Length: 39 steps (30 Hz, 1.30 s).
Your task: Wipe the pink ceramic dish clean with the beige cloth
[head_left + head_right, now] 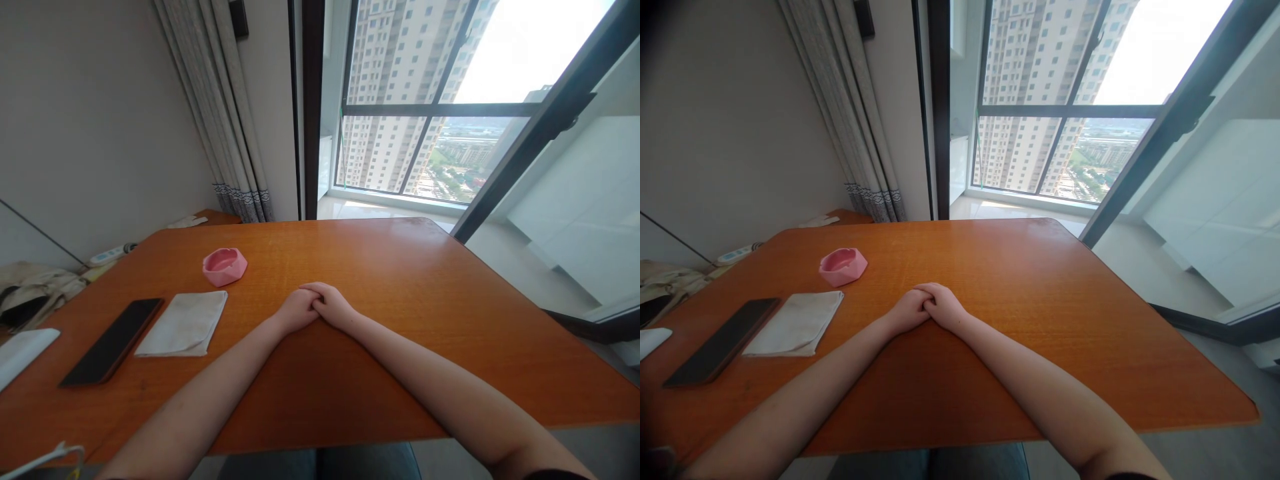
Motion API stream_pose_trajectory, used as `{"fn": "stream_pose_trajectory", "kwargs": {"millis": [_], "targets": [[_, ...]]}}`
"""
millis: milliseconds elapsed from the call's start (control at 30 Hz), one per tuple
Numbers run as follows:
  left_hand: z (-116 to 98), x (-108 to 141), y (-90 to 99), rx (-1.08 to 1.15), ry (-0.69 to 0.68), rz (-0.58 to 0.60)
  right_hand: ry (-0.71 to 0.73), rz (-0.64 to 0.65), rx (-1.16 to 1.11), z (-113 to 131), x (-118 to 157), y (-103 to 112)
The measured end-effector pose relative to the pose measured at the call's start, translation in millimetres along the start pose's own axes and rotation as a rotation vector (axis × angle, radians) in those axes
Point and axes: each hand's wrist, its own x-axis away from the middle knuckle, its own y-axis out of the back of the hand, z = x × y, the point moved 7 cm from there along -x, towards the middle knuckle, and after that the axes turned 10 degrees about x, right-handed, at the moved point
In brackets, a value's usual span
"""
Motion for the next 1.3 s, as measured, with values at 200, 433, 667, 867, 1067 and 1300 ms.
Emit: {"fn": "stream_pose_trajectory", "kwargs": {"millis": [200, 433, 667, 867, 1067, 1300], "targets": [[-14.0, 5.0, 9.0, -0.032, -0.106, 0.099, 0.024, -0.004, -0.016, 0.7, 3.9, -1.2], [19.3, 49.4, 163.0, -0.564, 0.28, -0.782, -0.188, -0.211, -0.192, -23.9, 6.6, 6.2], [106.5, 65.6, 182.0, -0.582, 0.645, -0.408, -0.183, -0.422, -0.037, -40.8, 1.2, 58.5], [112.3, 60.1, 174.4, -0.65, 0.656, -0.343, -0.271, -0.427, 0.295, -91.3, 0.2, 101.1], [87.1, 51.5, 163.6, -0.632, 0.601, -0.412, -0.308, -0.357, 0.332, -109.8, -4.7, 89.2], [1.4, 18.1, 94.5, -0.459, 0.25, -0.327, -0.308, -0.341, 0.391, -108.9, -6.8, 88.8]]}}
